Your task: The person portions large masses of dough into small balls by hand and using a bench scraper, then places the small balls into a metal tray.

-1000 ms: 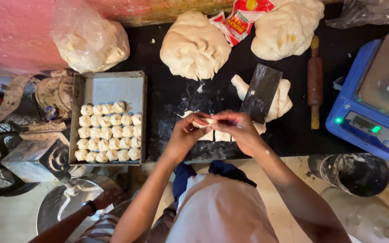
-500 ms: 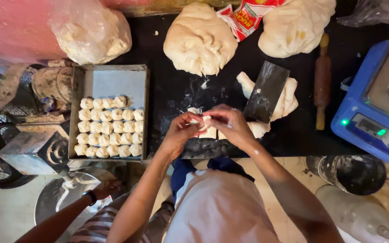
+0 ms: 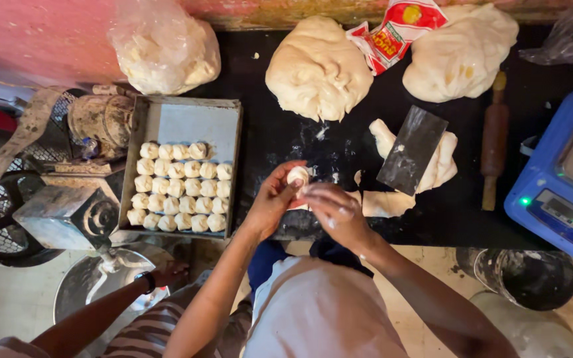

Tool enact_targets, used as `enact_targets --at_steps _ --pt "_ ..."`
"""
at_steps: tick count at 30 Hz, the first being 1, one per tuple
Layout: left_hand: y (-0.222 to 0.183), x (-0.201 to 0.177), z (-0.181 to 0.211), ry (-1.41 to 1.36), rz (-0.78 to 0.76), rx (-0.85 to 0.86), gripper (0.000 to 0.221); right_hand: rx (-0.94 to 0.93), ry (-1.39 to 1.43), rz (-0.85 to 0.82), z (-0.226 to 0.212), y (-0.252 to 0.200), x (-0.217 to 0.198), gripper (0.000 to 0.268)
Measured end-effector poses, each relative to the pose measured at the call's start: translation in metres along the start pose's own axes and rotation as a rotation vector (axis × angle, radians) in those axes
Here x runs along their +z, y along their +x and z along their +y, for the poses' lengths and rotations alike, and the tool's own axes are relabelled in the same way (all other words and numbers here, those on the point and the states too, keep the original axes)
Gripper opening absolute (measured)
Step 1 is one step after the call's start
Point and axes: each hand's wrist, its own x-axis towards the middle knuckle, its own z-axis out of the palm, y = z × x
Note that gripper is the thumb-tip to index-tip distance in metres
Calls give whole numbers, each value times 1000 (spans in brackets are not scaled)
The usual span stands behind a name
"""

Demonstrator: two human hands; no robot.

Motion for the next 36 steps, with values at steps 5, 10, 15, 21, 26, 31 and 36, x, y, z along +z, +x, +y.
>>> enact_targets --at_steps 5,10,15,21,26,31,36 --pt "-6 -23 3 172 -182 92 38 287 146 -43 13 31 -2 35" --pt "-8 -53 16 366 -331 222 56 910 1089 -53 6 42 32 46" --pt "-17 -77 29 -205 -61 -190 61 87 -49 -75 -36 39 82 46" --pt "18 -199 51 1281 272 663 54 941 1270 159 -29 77 150 43" --pt "49 -294 37 1588 143 328 44 320 180 -62 -8 135 211 30" --pt "41 -301 25 1630 134 383 50 291 148 21 13 148 228 40" --pt "39 -276 23 1678 -7 551 64 732 361 153 20 62 141 30"
